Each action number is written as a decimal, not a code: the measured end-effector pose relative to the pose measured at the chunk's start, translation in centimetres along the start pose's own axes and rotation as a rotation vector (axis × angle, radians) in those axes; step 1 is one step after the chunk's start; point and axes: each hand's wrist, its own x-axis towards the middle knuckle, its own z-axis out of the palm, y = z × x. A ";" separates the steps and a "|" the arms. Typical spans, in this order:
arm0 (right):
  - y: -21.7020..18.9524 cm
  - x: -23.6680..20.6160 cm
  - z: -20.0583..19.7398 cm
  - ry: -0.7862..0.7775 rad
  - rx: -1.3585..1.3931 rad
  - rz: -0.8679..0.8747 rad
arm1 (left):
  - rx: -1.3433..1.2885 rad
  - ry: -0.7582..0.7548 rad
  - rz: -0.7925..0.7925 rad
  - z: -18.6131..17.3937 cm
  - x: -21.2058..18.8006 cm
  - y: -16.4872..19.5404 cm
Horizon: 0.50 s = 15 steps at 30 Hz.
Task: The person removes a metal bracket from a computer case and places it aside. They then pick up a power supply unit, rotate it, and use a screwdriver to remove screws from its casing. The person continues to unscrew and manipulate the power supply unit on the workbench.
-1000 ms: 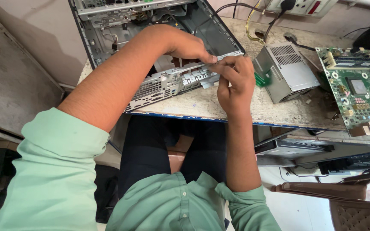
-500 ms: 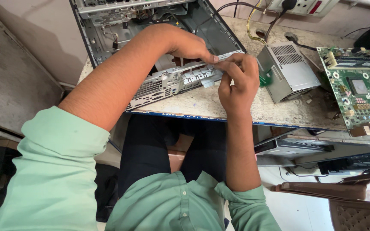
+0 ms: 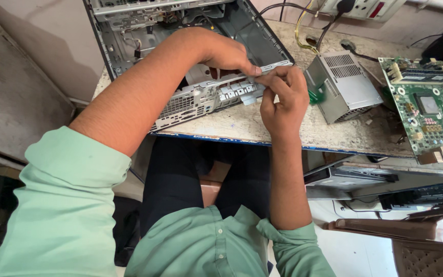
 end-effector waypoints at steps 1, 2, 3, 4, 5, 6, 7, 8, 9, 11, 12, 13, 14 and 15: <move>0.0 0.0 0.0 -0.006 0.005 0.000 | -0.009 0.003 0.007 0.0 0.0 0.0; 0.1 0.0 -0.1 -0.012 0.011 -0.001 | -0.018 0.006 0.015 0.0 0.0 0.0; 0.1 0.0 -0.1 -0.011 0.011 -0.007 | -0.012 0.014 0.009 0.0 0.0 0.0; 0.1 0.0 -0.1 -0.011 0.012 -0.012 | -0.006 0.021 0.004 0.0 0.0 0.0; 0.1 0.1 -0.1 -0.010 0.013 -0.016 | 0.000 0.028 -0.002 0.0 0.1 0.0; 0.1 0.1 -0.1 -0.010 0.016 -0.013 | -0.005 0.034 0.027 -0.1 0.1 0.0; 0.1 0.1 0.0 -0.010 0.020 -0.011 | -0.009 0.040 0.056 -0.1 0.1 0.0; 0.1 0.1 0.0 -0.010 0.023 -0.009 | -0.015 0.047 0.085 -0.2 0.2 -0.1; 0.1 0.1 0.0 -0.005 0.025 -0.012 | -0.002 0.051 0.087 -0.2 0.2 -0.2; 0.0 0.1 0.0 0.005 0.026 -0.021 | 0.023 0.060 0.091 -0.3 0.3 -0.3; 0.0 0.1 0.0 0.003 0.026 -0.021 | 0.023 0.067 0.105 -0.2 0.3 -0.3; 0.0 0.1 0.0 0.002 0.027 -0.021 | 0.023 0.074 0.119 -0.2 0.3 -0.4; 0.0 0.1 0.0 0.002 0.027 -0.021 | 0.024 0.082 0.133 -0.2 0.3 -0.4; 0.0 0.1 0.1 -0.001 0.030 -0.004 | 0.011 0.077 0.137 -0.2 0.4 -0.3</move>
